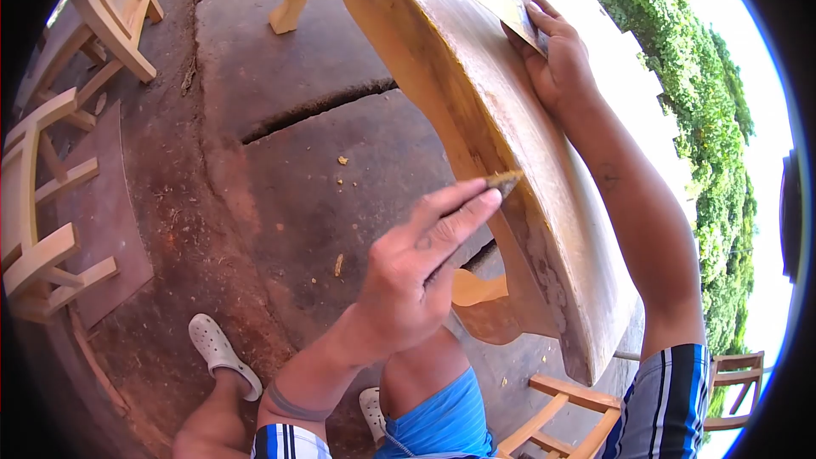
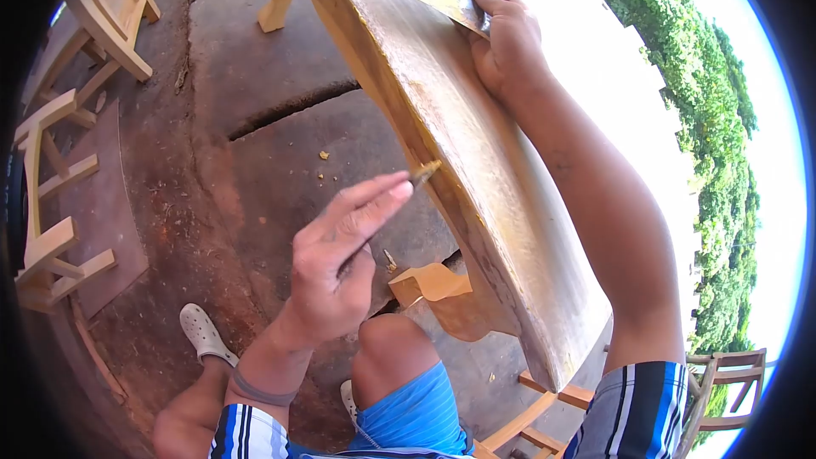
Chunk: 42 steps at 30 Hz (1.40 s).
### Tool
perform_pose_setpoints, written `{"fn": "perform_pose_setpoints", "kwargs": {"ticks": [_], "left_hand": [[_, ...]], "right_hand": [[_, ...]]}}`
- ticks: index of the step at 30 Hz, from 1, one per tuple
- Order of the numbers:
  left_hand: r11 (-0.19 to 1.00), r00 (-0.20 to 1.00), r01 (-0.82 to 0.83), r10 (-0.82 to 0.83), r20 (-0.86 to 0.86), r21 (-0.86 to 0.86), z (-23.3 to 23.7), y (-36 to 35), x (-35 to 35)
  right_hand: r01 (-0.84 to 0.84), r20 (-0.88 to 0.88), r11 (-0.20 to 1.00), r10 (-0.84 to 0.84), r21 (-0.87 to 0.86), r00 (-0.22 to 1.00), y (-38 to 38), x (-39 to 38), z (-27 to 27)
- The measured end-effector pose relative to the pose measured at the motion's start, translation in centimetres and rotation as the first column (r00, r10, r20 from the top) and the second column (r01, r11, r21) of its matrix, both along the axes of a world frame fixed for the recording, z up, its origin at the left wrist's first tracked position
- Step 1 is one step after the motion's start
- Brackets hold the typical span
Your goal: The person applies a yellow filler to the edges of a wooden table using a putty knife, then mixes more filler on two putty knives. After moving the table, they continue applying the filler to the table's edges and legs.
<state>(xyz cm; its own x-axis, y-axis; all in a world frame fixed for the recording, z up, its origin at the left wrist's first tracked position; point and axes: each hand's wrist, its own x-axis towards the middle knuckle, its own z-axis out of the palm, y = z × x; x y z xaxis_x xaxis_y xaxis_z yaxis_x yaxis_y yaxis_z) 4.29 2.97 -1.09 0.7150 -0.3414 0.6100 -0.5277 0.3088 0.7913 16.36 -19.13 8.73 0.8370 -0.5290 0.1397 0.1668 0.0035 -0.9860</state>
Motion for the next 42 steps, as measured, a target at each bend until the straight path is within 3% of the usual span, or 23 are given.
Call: {"fn": "perform_pose_setpoints", "kwargs": {"ticks": [3,6,12,15,18,21,24,26,28,30,32,35,37,39,42], "left_hand": [[0.953,0.948,-0.301,0.297,0.111,0.027,0.9,0.2,5.5],[0.936,0.938,-0.317,0.285,0.199,0.151,2.0,-0.4,7.1],[0.978,0.979,-0.140,0.113,0.171,0.157,2.2,-0.6,2.1],[0.979,0.976,-0.148,0.122,0.180,0.139,1.4,-1.7,-0.9],[0.999,0.996,-0.011,0.007,0.087,0.049,1.3,-2.6,-5.6],[0.969,0.968,0.245,-0.244,0.053,-0.015,0.0,-2.2,-9.1],[0.996,0.975,-0.077,0.064,0.211,0.054,-1.1,-1.2,-6.7],[0.873,0.842,-0.466,0.386,0.377,0.147,-0.1,-1.2,-3.6],[0.729,0.682,-0.645,0.412,0.604,0.231,-0.1,-2.9,-2.1],[0.794,0.687,-0.590,0.400,0.607,0.145,-0.1,-6.1,-4.3],[0.935,0.761,-0.322,0.163,0.628,0.148,1.7,-6.7,-8.3],[0.997,0.780,0.012,-0.054,0.623,0.072,2.1,-4.3,-11.0],[0.983,0.851,-0.185,0.151,0.503,0.017,2.4,-1.7,-8.0],[0.960,0.956,-0.280,0.278,0.089,0.007,2.1,-0.9,-3.4],[0.982,0.982,-0.188,0.187,0.038,0.031,0.6,-2.4,0.1]], "right_hand": [[-0.022,0.008,1.000,0.022,-0.001,1.000,-0.5,0.2,0.0],[-0.040,0.036,0.999,0.039,0.031,0.999,-0.6,0.2,0.0],[-0.035,0.054,0.998,0.032,0.048,0.998,-0.5,0.2,0.0],[-0.014,0.041,0.998,0.011,0.061,0.999,0.1,0.2,0.4],[-0.016,0.061,0.997,0.012,0.075,0.998,0.1,0.1,0.5],[-0.002,0.098,0.986,-0.015,0.169,0.995,0.3,-0.7,0.1],[0.003,0.037,0.987,-0.009,0.161,0.999,0.3,-4.4,0.2],[0.005,0.000,0.994,-0.005,0.112,1.000,-0.8,-7.5,1.1],[-0.002,-0.019,0.995,0.004,0.100,1.000,-2.1,-10.7,1.9],[0.040,-0.018,0.993,-0.039,0.109,0.999,-3.8,-12.7,2.5],[0.102,-0.012,0.990,-0.102,0.101,0.995,-5.6,-13.8,2.7],[0.149,-0.066,0.981,-0.142,0.122,0.988,-6.6,-14.5,1.0],[0.131,-0.072,0.989,-0.126,0.072,0.989,-6.5,-14.8,0.5],[0.126,-0.060,0.989,-0.122,0.074,0.991,-6.3,-14.7,0.7],[0.128,-0.060,0.989,-0.124,0.075,0.990,-6.0,-14.4,0.6]]}}
